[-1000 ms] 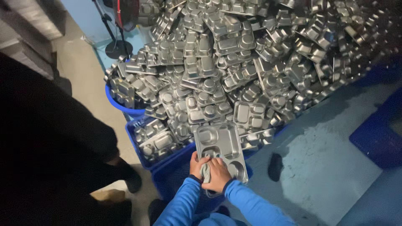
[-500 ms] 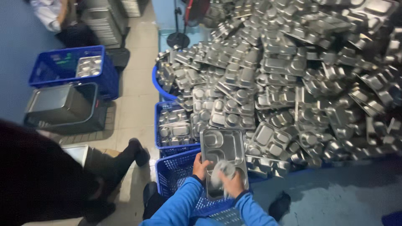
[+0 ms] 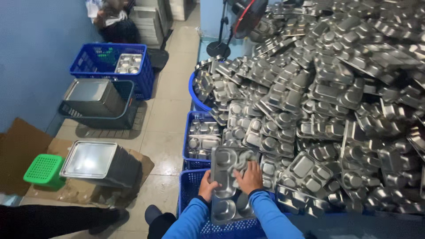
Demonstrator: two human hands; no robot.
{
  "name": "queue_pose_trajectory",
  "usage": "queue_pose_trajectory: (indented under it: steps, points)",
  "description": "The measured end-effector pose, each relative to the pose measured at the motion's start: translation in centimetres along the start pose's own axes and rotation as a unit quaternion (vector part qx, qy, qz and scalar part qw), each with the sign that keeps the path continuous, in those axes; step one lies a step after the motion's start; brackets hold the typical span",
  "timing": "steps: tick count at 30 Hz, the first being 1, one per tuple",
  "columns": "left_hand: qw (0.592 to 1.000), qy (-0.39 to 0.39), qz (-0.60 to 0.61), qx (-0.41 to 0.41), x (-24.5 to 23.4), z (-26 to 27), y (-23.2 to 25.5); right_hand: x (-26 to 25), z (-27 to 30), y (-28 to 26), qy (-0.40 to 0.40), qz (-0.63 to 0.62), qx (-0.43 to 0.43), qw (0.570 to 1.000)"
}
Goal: The person repeatedly picks up stainless steel compartment trays from a large pile, wipes them with a cloth, and places them into a blue basket. The process is continuous and repetitive throughout the clip.
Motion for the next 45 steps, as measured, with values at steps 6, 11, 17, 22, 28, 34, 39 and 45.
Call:
queue_pose_trajectory:
  steps: [6, 11, 17, 22, 28, 34, 39, 45]
  points:
    - [0.999, 0.044, 0.0, 0.022, -7.8, -2.0, 4.0, 7.1, -2.7, -2.6, -0.252, -0.152, 0.051, 0.954]
    - [0.996, 0.076, 0.006, 0.038, -17.7, -4.2, 10.2, 9.1, -5.1, 1.2, -0.083, -0.037, 0.315, 0.945]
    - [0.995, 0.072, 0.0, 0.073, -26.9, -5.4, 23.1, 19.1, -5.1, -12.5, -0.378, -0.416, 0.281, 0.778]
    - [0.993, 0.082, -0.025, 0.086, -29.4, -5.2, 30.7, 23.3, -8.9, -20.0, -0.349, -0.476, 0.206, 0.78]
    - [0.994, 0.063, -0.02, 0.085, -31.9, -9.5, 33.2, 24.4, -12.1, -21.4, -0.329, -0.393, 0.222, 0.829]
    - [0.995, 0.095, -0.043, 0.001, -34.8, -16.6, 32.0, 25.7, -15.8, -21.6, -0.308, -0.465, 0.378, 0.738]
    - [0.991, 0.115, 0.021, -0.06, -36.4, -21.9, 31.8, 28.3, -19.9, -22.9, -0.352, -0.502, 0.37, 0.699]
    - [0.966, 0.186, 0.041, -0.177, -39.6, -29.7, 31.0, 33.8, -27.9, -22.7, -0.395, -0.533, 0.419, 0.62]
Point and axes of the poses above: each hand's wrist, its own z-axis away from the middle knuckle, its own x-axis out of the palm, y = z × x, the point moved 5 cm from there along -z, towards the middle knuckle, and after that the axes turned 4 degrees about x, right-handed, at the moved point
